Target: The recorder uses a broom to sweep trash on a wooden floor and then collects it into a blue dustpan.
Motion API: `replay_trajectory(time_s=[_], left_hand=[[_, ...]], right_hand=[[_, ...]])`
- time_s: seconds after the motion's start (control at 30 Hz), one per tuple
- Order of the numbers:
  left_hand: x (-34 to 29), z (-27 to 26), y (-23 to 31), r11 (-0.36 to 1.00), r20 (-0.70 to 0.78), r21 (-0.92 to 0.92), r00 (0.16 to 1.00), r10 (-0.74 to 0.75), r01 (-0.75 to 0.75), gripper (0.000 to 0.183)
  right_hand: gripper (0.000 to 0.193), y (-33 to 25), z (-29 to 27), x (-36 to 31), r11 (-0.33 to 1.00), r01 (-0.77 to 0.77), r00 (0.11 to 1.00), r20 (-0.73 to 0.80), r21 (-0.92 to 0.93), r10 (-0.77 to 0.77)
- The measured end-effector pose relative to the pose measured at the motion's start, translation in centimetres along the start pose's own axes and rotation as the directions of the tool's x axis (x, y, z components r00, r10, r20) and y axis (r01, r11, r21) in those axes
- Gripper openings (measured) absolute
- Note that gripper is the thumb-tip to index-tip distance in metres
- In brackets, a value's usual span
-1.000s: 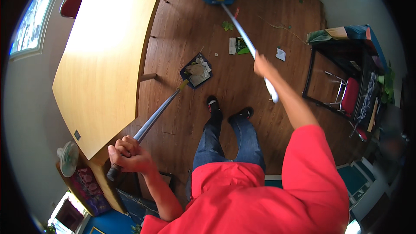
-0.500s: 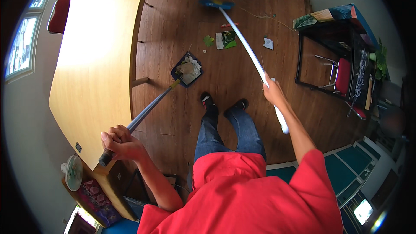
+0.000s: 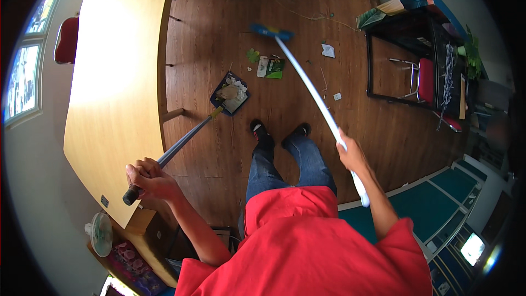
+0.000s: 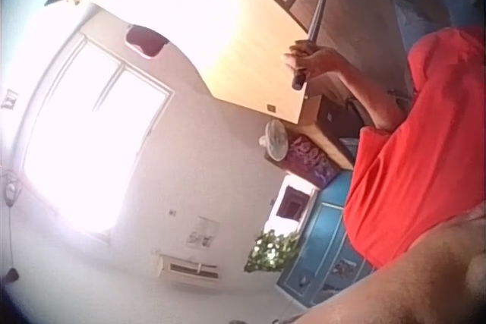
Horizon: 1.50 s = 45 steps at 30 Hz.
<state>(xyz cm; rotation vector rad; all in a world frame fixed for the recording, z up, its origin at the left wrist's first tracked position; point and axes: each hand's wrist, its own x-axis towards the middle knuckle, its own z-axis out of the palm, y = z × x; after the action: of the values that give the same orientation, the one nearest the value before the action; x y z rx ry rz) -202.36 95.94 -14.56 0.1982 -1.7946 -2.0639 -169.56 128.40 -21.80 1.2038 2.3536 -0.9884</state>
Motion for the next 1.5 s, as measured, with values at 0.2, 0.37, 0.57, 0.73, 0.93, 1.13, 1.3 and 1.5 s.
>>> replay_trajectory(time_s=[0.2, 0.37, 0.57, 0.73, 0.93, 1.13, 1.3, 1.5], left_hand=[[-0.5, 0.3, 0.0, 1.0, 0.046, 0.021, 0.999, 0.011, -0.012, 0.045], [-0.1, 0.5, 0.1, 0.998, 0.047, 0.019, 0.997, 0.055, -0.056, 0.044], [0.1, 0.7, -0.3, 0.998, 0.079, 0.003, 0.995, 0.061, -0.061, 0.044], [-0.4, 1.1, -0.3, 0.996, 0.16, -0.008, 0.984, 0.084, -0.084, 0.044], [0.0, 1.3, 0.0, 0.996, 0.145, -0.019, 0.985, 0.091, -0.09, 0.045], [0.5, 1.3, -0.2, 0.998, 0.131, -0.008, 0.989, 0.068, -0.068, 0.044], [0.3, 1.3, -0.2, 0.999, 0.227, -0.014, 0.972, 0.054, -0.052, 0.044], [0.3, 0.9, -0.2, 0.998, 0.35, -0.059, 0.937, 0.019, 0.002, 0.044]], right_hand=[[0.053, -0.8, 3.4, 12.0, 0.984, -0.141, 0.99, -0.006, -0.108, 0.141], [0.054, 0.0, 3.7, 2.6, 0.969, -0.245, 0.962, 0.13, 0.036, 0.239], [0.051, 3.7, -0.4, -5.2, 0.887, -0.355, 0.935, 0.11, 0.296, 0.338], [0.05, 5.7, -0.9, 7.9, 0.957, -0.252, 0.948, -0.162, 0.142, 0.274], [0.053, 4.7, 1.4, 5.3, 0.897, -0.362, 0.931, 0.138, 0.254, 0.337], [0.05, 5.6, -3.3, -6.9, 0.789, -0.362, 0.928, 0.109, 0.496, 0.358], [0.048, 6.1, -3.7, -1.2, 0.844, -0.421, 0.887, -0.045, 0.334, 0.46], [0.034, 0.9, 3.1, 5.2, 0.829, -0.41, 0.879, -0.079, 0.38, 0.47]])
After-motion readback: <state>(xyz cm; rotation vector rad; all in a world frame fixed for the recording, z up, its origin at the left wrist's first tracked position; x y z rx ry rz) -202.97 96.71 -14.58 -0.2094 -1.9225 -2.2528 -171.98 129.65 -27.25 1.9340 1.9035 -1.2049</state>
